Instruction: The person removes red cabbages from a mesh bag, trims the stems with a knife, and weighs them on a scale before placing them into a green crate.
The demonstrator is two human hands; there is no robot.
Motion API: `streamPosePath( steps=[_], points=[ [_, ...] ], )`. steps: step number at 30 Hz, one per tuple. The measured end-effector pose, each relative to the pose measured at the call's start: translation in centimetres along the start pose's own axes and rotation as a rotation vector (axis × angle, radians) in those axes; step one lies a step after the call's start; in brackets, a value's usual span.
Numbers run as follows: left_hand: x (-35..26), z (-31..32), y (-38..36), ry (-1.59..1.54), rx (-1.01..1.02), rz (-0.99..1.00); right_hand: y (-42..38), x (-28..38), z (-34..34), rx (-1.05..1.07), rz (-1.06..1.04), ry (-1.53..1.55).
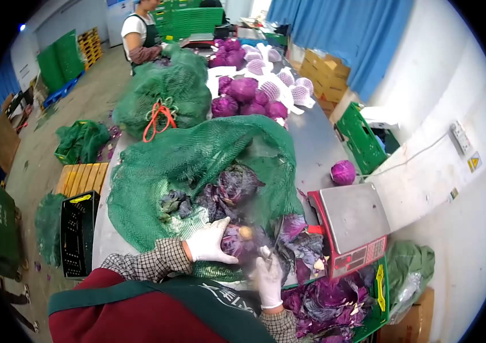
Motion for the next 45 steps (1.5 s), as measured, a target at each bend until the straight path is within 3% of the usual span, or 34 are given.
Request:
streamPosePath(
  steps=[5,16,19,20,21,26,27,28,30,32,35,37,38,39,41,43,44,45],
  points=[
    [-2.2,0.3,0.8,0.129,-0.023,0.062,-1.3,3.5,-1.4,0.053,-0.002,-0.265],
    [-7.4,0.1,4.7,0.278,0.051,0.189,-1.3,2.3,-2.6,0.089,-0.081,-0.580],
    [-7.7,0.3,5.5,0.300,0.096,0.167,0.5,2.2,-2.1,0.189,-0.276,-0.786],
    [-7.7,0.4,5.8,0.306,0.113,0.153,1.2,2.1,-2.7,0.179,-0.052,-0.722],
    [-7.8,0.6,6.0,0.312,0.128,0.138,1.9,1.5,-2.7,0.136,0.007,-0.737],
    [-7.9,1.0,7.1,0.331,0.124,0.037,4.4,2.1,-3.0,0.112,-0.027,-0.758],
    [-7.8,1.0,7.3,0.331,0.127,0.017,5.0,1.6,-3.1,0.225,0.194,-0.775],
    [-7.5,1.2,7.3,0.279,0.160,0.007,5.4,1.3,-3.0,0.210,0.203,-0.804],
    [-10.0,1.4,5.4,0.387,0.084,0.177,6.4,-1.7,-2.4,0.253,0.222,-1.005],
    [-11.3,2.7,3.3,0.477,-0.091,0.267,7.1,-3.8,-2.5,0.209,0.121,-0.916],
    [-8.8,0.6,1.9,0.273,0.013,0.129,5.0,-5.4,-4.0,0.059,0.020,-0.689],
    [-4.8,0.7,0.1,0.166,-0.069,0.135,3.5,-3.2,-4.0,-0.018,0.114,-0.425],
    [-2.8,1.3,-0.8,0.115,-0.116,0.151,3.5,-3.0,-3.3,0.144,0.134,-0.491],
    [-1.6,1.3,-1.7,0.069,-0.159,0.168,2.9,-5.1,-2.8,0.131,0.006,-0.537],
    [-0.6,1.3,-2.5,-0.020,-0.153,0.129,1.8,-2.4,-2.6,-0.054,0.028,-0.383],
    [-1.5,0.9,-2.8,-0.017,-0.272,0.197,1.7,-2.0,-2.8,-0.013,0.141,-0.294],
    [-2.4,0.4,-2.6,-0.108,-0.282,0.236,1.9,-3.5,-2.6,-0.079,0.053,-0.204],
    [-3.4,-0.2,-2.4,-0.192,-0.300,0.273,1.6,-1.5,-2.4,-0.075,0.124,-0.106]
  ],
)
Point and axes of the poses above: each hand's wrist, its own y-axis towards the middle knuckle, its own z-axis out of the palm, x = y × z, the point moved 5 cm from there along y, towards the middle knuckle, and after that the axes turned 5 degrees about -x, right-handed, at the moved point
